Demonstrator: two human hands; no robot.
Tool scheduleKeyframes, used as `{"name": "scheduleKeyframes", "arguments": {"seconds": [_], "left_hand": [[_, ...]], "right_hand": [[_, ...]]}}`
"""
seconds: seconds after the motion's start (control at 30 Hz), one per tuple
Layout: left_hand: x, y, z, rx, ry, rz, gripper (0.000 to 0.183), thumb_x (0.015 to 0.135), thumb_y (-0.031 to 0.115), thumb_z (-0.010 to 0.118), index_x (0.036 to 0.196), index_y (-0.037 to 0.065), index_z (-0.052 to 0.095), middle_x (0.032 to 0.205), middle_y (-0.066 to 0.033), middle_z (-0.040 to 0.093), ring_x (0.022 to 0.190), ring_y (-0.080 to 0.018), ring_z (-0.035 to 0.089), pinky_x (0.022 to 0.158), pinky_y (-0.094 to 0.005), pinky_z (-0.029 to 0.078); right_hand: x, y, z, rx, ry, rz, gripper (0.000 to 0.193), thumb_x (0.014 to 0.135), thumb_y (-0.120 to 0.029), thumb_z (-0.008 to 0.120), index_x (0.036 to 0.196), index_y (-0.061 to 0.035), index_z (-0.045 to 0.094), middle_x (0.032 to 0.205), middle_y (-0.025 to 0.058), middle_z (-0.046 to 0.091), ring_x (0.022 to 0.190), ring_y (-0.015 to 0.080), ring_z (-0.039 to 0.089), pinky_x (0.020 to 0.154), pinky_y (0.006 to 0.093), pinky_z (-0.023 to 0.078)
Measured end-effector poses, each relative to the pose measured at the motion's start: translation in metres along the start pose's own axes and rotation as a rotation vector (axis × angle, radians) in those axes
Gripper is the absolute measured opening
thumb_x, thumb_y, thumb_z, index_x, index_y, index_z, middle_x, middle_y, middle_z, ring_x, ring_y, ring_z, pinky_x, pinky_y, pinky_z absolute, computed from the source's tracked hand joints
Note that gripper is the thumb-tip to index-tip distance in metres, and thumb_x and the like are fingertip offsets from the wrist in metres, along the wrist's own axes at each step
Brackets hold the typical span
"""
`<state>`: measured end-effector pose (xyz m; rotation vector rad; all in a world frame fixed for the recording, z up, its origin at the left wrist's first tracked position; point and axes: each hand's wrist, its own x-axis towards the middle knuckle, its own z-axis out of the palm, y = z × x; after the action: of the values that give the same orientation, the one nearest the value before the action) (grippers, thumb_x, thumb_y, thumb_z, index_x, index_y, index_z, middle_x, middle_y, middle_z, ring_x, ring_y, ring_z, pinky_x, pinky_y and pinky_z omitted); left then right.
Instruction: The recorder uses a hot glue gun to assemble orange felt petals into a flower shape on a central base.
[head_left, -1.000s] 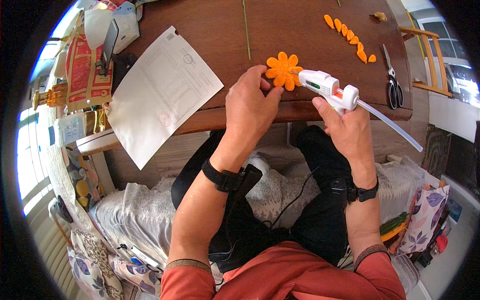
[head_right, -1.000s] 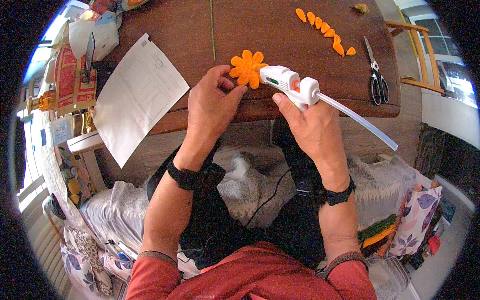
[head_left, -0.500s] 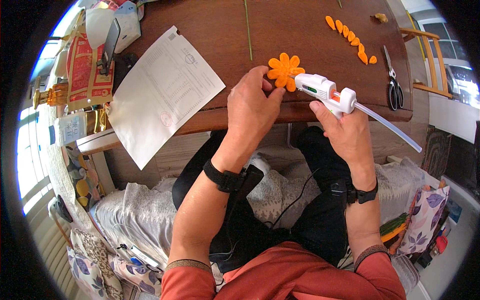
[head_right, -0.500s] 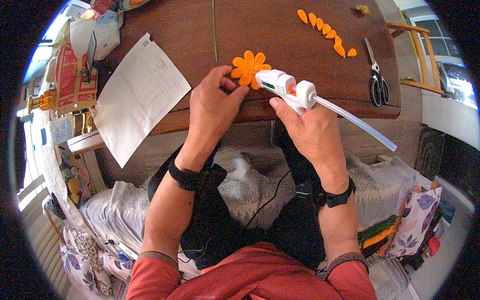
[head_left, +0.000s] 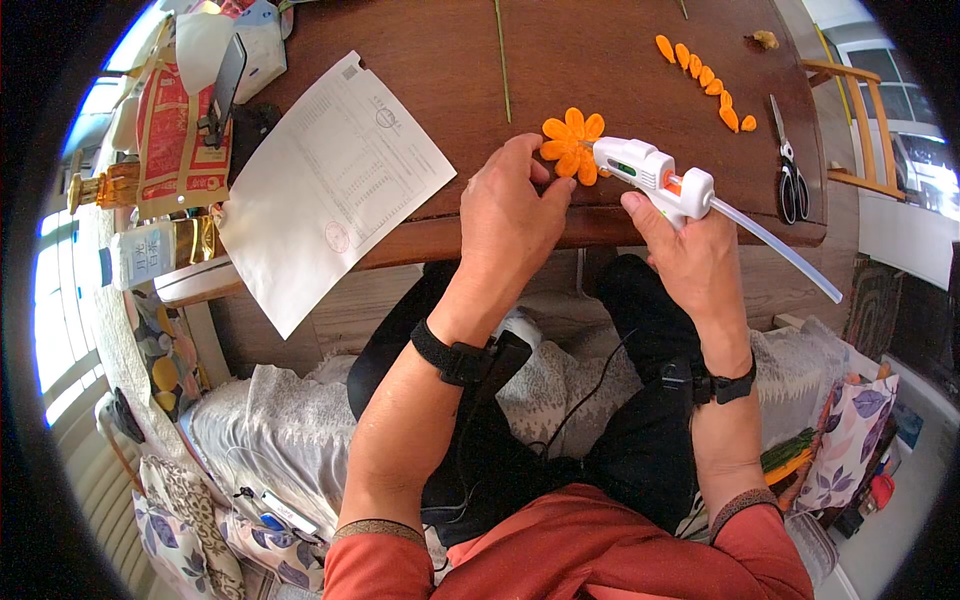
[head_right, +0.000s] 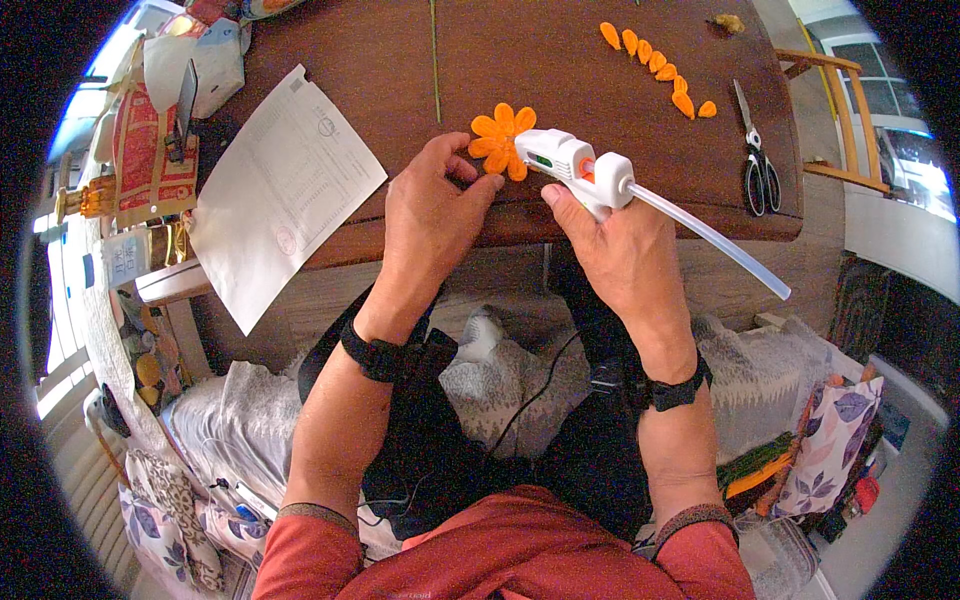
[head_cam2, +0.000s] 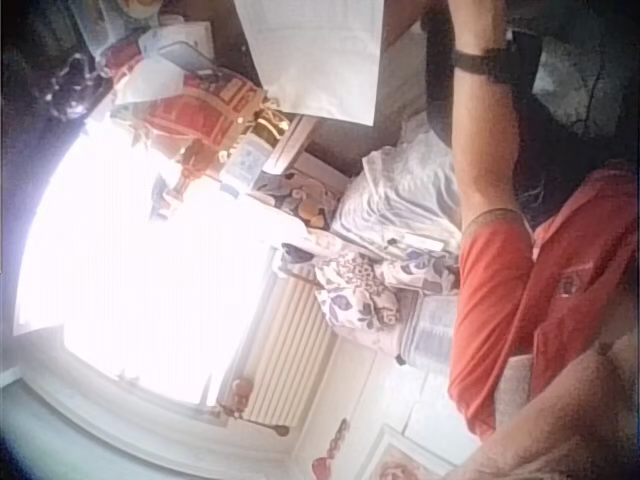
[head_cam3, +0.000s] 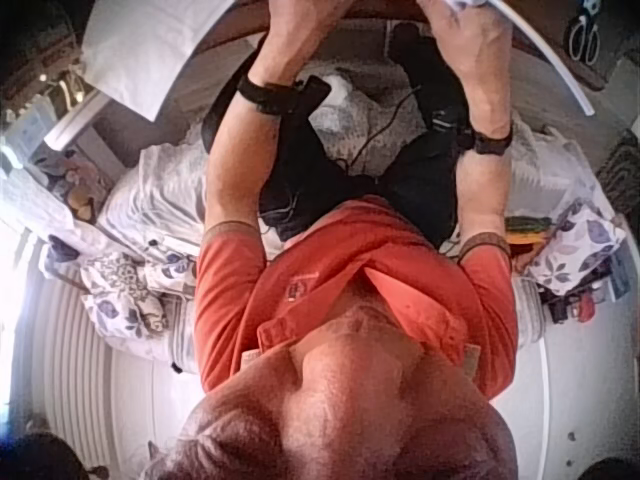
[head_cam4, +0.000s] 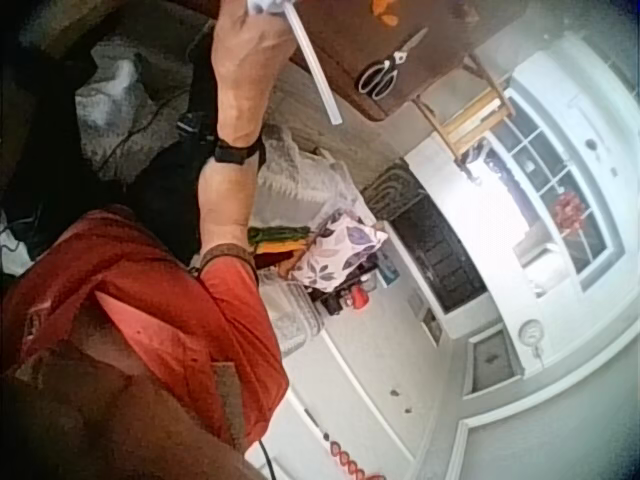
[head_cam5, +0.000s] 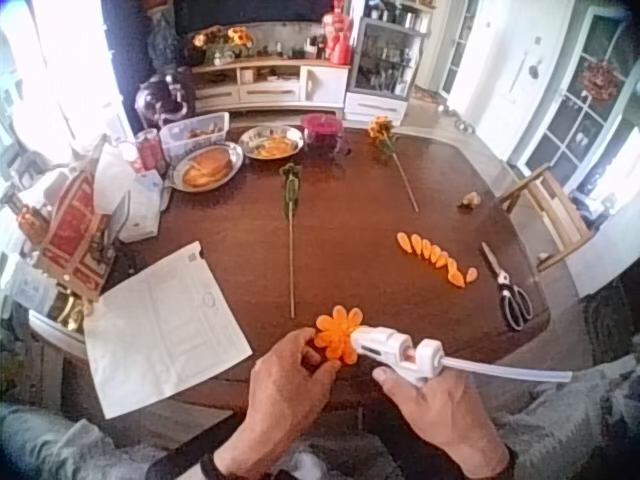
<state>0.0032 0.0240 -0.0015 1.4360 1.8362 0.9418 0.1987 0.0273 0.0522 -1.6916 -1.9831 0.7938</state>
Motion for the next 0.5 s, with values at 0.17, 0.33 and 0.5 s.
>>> {"name": "scheduleKeyframes", "arguments": {"seconds": [0.17, 0.33, 0.5], "left_hand": [[-0.0003, 0.0016, -0.0008, -0.012, -0.004, -0.007, 0.048, 0.081, 0.016, 0.085, 0.123, 0.003, 0.068, 0.089, -0.0114, 0.074, 0.077, -0.0259, 0.072, 0.072, -0.0386, 0.057], [0.0000, -0.0003, 0.0005, 0.011, 0.009, 0.016, 0.050, 0.081, 0.016, 0.085, 0.125, 0.002, 0.067, 0.089, -0.0116, 0.074, 0.077, -0.0252, 0.072, 0.072, -0.0376, 0.057], [0.0001, -0.0005, -0.0001, -0.007, -0.002, 0.002, 0.050, 0.081, 0.017, 0.085, 0.125, 0.001, 0.067, 0.089, -0.0113, 0.074, 0.076, -0.0235, 0.072, 0.071, -0.0365, 0.057]], "right_hand": [[0.0023, 0.0061, -0.0008, -0.037, 0.027, -0.016, 0.050, 0.097, -0.043, 0.074, 0.113, 0.0037, 0.074, 0.073, 0.0065, 0.067, 0.059, 0.0132, 0.066, 0.051, 0.0280, 0.053], [0.0026, 0.0074, -0.0021, -0.017, 0.036, -0.019, 0.049, 0.096, -0.042, 0.075, 0.112, 0.0044, 0.074, 0.073, 0.0067, 0.066, 0.060, 0.0125, 0.066, 0.050, 0.0278, 0.053], [-0.0002, 0.0038, -0.0045, -0.003, 0.019, 0.023, 0.040, 0.097, -0.036, 0.072, 0.110, 0.0009, 0.070, 0.090, 0.0246, 0.072, 0.084, 0.0448, 0.071, 0.070, 0.0475, 0.055]]}}
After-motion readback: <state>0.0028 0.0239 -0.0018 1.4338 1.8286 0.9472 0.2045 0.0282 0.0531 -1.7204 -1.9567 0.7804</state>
